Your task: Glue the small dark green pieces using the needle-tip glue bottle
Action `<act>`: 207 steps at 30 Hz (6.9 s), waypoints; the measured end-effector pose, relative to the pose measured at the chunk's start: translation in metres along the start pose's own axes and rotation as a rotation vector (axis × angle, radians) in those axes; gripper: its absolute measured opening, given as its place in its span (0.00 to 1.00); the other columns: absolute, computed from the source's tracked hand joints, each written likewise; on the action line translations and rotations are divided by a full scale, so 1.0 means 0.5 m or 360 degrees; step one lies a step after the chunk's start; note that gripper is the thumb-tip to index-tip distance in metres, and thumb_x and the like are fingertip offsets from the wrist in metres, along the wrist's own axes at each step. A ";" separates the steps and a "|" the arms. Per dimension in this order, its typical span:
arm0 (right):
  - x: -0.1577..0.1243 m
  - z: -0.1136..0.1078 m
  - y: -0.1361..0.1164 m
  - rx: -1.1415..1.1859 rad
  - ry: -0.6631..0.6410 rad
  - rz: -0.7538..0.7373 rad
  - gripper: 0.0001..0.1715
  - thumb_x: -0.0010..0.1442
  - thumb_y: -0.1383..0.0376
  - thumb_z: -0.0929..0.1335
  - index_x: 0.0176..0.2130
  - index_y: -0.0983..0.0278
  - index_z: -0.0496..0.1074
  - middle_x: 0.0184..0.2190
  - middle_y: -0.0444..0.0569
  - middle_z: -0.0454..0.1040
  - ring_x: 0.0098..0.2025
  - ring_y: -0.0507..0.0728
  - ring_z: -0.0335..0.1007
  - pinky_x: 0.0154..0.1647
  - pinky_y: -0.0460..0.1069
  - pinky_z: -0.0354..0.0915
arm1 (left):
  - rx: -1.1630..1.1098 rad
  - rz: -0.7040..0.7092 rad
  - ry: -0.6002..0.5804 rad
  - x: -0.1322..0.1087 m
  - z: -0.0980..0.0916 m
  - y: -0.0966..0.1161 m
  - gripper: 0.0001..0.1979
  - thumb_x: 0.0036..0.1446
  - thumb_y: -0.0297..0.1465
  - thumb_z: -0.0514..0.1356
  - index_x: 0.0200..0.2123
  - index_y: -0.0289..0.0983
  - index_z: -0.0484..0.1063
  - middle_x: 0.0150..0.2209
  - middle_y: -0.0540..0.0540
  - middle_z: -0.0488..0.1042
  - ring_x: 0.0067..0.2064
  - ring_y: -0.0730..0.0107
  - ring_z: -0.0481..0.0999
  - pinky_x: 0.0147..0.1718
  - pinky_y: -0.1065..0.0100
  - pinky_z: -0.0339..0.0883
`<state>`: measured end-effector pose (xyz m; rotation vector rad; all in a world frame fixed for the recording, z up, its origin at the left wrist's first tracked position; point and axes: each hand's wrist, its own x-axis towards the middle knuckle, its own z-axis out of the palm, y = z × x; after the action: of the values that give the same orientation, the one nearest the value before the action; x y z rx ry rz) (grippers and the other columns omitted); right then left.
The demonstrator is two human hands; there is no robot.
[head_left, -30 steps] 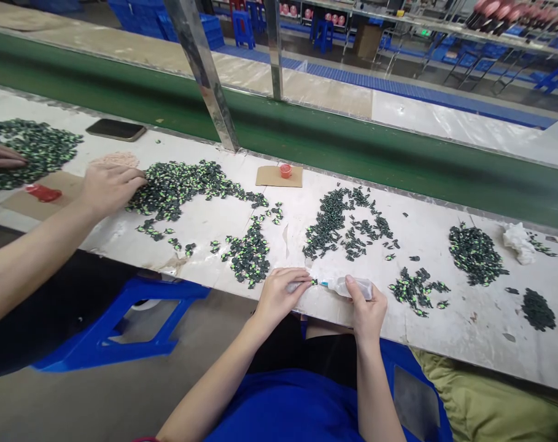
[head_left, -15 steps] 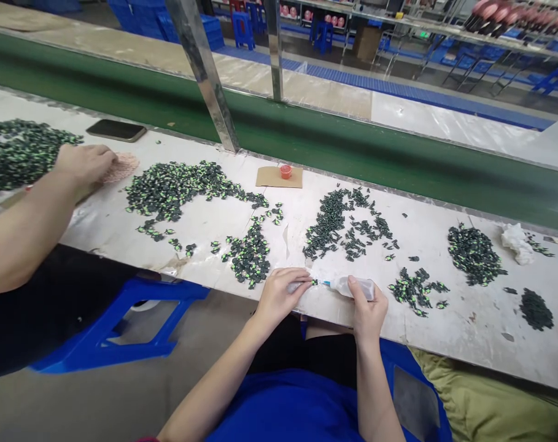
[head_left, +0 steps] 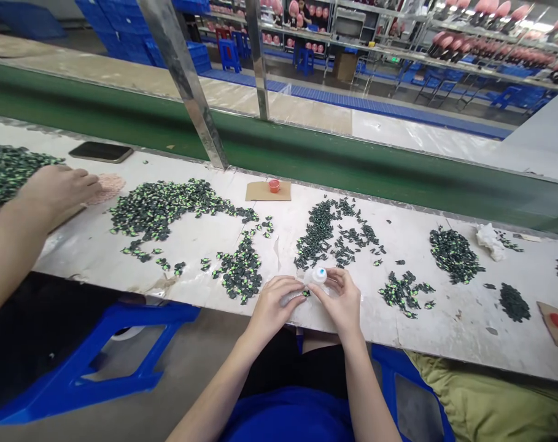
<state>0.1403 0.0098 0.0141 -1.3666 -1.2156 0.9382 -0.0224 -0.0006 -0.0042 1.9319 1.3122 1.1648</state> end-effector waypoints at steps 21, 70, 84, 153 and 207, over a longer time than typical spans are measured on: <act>0.094 -0.018 -0.009 -0.0978 0.0241 -0.0332 0.13 0.58 0.61 0.65 0.30 0.61 0.79 0.31 0.54 0.77 0.38 0.62 0.64 0.39 0.56 0.62 | -0.0267 -0.0118 0.0134 -0.009 -0.006 0.027 0.06 0.60 0.28 0.58 0.34 0.39 0.76 0.34 0.46 0.79 0.40 0.64 0.76 0.41 0.64 0.73; -0.092 -0.025 -0.073 -0.0150 -0.0442 -0.0332 0.05 0.64 0.66 0.62 0.33 0.61 0.63 0.33 0.46 0.63 0.35 0.54 0.64 0.33 0.48 0.64 | -0.0201 -0.0045 0.0133 -0.021 -0.039 0.147 0.08 0.58 0.25 0.60 0.39 0.38 0.78 0.33 0.44 0.80 0.40 0.63 0.73 0.38 0.64 0.71; -0.081 -0.045 -0.066 -0.0509 -0.0397 -0.0751 0.04 0.61 0.71 0.63 0.34 0.61 0.64 0.32 0.47 0.66 0.35 0.54 0.68 0.34 0.50 0.66 | -0.0289 -0.0153 0.0012 -0.021 -0.029 0.143 0.08 0.58 0.26 0.59 0.39 0.37 0.78 0.33 0.44 0.80 0.41 0.63 0.75 0.39 0.64 0.73; -0.019 -0.038 -0.010 -0.0079 0.0402 0.0292 0.18 0.46 0.53 0.71 0.25 0.65 0.70 0.21 0.45 0.72 0.25 0.55 0.67 0.27 0.49 0.64 | 0.0097 -0.0173 0.0021 0.006 0.008 0.009 0.19 0.56 0.28 0.63 0.51 0.41 0.70 0.36 0.48 0.83 0.41 0.62 0.80 0.47 0.57 0.66; 0.016 -0.047 -0.003 -0.0194 0.0023 -0.0067 0.22 0.51 0.53 0.72 0.43 0.62 0.72 0.42 0.53 0.79 0.45 0.61 0.75 0.44 0.55 0.70 | 0.0079 -0.0049 -0.0039 0.002 0.004 -0.001 0.08 0.55 0.29 0.63 0.39 0.41 0.76 0.35 0.47 0.82 0.42 0.60 0.79 0.44 0.59 0.68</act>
<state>0.1644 0.0132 0.0199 -1.4355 -1.3031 0.8348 -0.0209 0.0006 -0.0054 1.9479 1.3651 1.1001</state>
